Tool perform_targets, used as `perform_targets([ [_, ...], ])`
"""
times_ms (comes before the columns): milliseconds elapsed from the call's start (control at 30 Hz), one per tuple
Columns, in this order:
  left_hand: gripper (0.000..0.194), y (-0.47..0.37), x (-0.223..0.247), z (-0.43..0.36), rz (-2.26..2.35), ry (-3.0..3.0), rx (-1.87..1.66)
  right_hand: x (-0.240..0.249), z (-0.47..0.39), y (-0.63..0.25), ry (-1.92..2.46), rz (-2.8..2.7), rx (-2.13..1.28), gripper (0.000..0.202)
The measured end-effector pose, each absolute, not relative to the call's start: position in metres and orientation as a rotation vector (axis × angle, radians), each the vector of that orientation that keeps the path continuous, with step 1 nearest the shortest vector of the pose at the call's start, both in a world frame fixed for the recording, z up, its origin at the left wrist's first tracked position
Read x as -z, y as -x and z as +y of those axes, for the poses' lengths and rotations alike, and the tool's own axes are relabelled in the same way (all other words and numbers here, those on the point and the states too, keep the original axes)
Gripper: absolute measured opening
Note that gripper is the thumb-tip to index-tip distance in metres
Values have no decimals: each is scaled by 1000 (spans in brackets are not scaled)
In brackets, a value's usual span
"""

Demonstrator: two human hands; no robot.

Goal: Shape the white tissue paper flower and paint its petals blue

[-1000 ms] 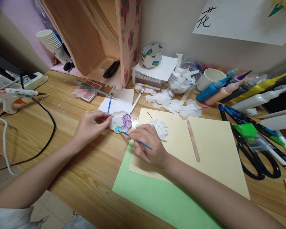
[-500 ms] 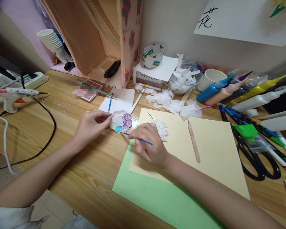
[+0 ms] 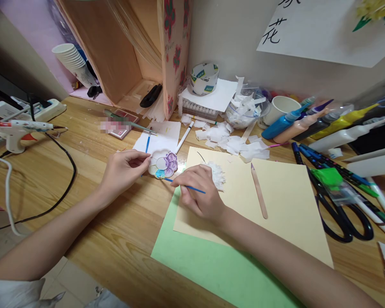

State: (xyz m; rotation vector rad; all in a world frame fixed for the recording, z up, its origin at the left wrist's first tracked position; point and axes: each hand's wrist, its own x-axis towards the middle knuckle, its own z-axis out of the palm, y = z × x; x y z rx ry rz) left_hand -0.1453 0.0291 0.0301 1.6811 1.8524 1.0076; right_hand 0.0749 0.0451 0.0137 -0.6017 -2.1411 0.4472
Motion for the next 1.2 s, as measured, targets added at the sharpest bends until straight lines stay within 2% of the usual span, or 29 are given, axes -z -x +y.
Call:
perform_targets([
  [700, 20, 145, -30, 29, 1840, -1682, -1003, -13, 46, -74, 598, -2146, -313, 24],
  [1200, 21, 146, -29, 29, 1844, -1666, -998, -14, 47, -75, 583, -2140, -421, 24],
])
